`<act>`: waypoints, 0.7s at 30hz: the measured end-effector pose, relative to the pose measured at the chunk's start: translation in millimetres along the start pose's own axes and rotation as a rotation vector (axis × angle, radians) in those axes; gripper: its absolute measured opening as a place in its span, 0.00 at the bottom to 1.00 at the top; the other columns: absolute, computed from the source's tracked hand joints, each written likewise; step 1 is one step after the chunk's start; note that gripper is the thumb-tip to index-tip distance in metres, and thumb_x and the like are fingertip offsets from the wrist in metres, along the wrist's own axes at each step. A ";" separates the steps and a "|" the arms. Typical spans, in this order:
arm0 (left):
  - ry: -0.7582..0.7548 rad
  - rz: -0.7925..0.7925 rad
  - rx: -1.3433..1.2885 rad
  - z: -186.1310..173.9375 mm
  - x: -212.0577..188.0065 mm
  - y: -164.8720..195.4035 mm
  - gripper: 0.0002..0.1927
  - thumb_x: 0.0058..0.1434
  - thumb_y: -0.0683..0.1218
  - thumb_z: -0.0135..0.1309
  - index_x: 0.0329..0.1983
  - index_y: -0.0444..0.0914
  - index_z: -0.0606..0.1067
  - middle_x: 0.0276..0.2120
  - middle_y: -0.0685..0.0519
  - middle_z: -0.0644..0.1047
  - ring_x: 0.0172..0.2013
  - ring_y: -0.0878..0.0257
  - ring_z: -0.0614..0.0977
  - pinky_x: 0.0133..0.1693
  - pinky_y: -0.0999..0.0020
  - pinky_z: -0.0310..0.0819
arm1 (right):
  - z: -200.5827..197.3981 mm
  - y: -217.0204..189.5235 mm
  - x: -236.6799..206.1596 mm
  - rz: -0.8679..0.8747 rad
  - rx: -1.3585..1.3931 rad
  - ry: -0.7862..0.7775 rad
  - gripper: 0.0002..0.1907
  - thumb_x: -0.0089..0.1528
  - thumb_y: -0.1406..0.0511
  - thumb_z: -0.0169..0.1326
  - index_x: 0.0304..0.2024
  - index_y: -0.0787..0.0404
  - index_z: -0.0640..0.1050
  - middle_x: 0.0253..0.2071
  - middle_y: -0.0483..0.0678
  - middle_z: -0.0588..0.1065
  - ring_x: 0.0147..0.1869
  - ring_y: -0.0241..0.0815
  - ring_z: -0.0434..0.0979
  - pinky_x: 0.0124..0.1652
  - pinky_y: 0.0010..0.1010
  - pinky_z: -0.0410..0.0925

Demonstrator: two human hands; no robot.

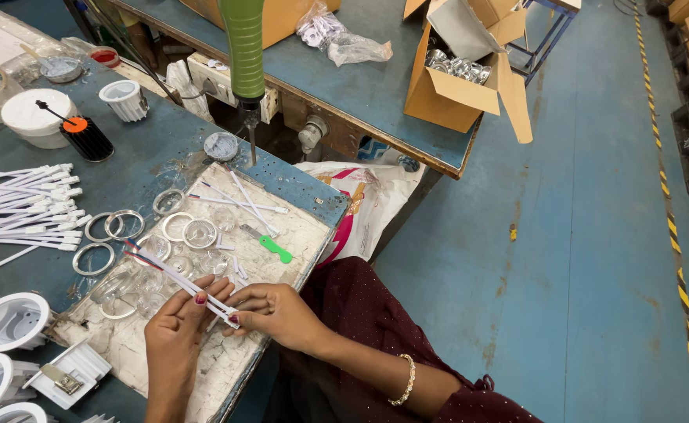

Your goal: The person strips the ends of white plastic tubes using a green utility knife and then inserts them into small clear plastic rings. The person repeats this process with multiple tubes and rings on a workbench.

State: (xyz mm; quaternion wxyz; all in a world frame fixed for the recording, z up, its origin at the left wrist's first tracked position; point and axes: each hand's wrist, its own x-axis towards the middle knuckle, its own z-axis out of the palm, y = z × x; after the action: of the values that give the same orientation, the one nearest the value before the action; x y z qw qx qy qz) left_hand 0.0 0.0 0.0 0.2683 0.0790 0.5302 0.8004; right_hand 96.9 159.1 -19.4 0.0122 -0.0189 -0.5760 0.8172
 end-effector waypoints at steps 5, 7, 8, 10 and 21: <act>-0.028 0.037 0.012 -0.2 0.9 -1.9 0.23 0.69 0.43 0.47 0.61 0.22 0.68 0.53 0.33 0.79 0.53 0.47 0.83 0.54 0.59 0.79 | 0.0 -4.6 0.7 0.074 -0.072 0.003 0.15 0.70 0.70 0.54 0.55 0.76 0.75 0.47 0.57 0.79 0.49 0.47 0.82 0.50 0.31 0.76; -0.008 0.041 0.045 -1.3 1.5 -6.2 0.22 0.69 0.43 0.47 0.61 0.22 0.69 0.52 0.35 0.79 0.52 0.49 0.83 0.53 0.59 0.79 | -3.6 -6.5 0.9 0.099 -0.089 -0.007 0.15 0.70 0.69 0.54 0.55 0.76 0.75 0.47 0.57 0.79 0.48 0.46 0.82 0.49 0.31 0.76; -0.002 0.047 0.068 -1.4 2.6 -9.0 0.22 0.69 0.44 0.47 0.61 0.23 0.70 0.52 0.36 0.80 0.52 0.50 0.84 0.52 0.59 0.80 | -7.3 -9.1 1.5 0.112 -0.066 -0.015 0.16 0.69 0.68 0.53 0.55 0.76 0.75 0.47 0.56 0.79 0.48 0.46 0.83 0.49 0.32 0.77; -0.056 0.091 0.048 0.0 4.3 -14.3 0.22 0.70 0.45 0.47 0.61 0.24 0.70 0.52 0.38 0.80 0.52 0.52 0.84 0.54 0.60 0.80 | -14.4 -16.4 -0.8 0.159 -0.035 -0.026 0.17 0.69 0.67 0.53 0.55 0.76 0.74 0.48 0.56 0.79 0.48 0.46 0.83 0.50 0.32 0.77; -0.127 0.126 -0.032 14.0 10.2 -19.2 0.19 0.70 0.44 0.50 0.57 0.25 0.73 0.50 0.38 0.82 0.51 0.54 0.85 0.53 0.61 0.81 | -27.6 -48.2 -5.9 0.265 -0.130 -0.049 0.19 0.68 0.70 0.47 0.61 0.75 0.70 0.50 0.58 0.79 0.53 0.50 0.84 0.54 0.33 0.75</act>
State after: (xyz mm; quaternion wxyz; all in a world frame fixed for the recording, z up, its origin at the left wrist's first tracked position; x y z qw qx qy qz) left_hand 3.8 22.2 -12.7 0.2515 0.1584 0.4932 0.8176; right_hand 104.0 201.0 16.8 -0.1113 -0.0756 -0.6203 0.7727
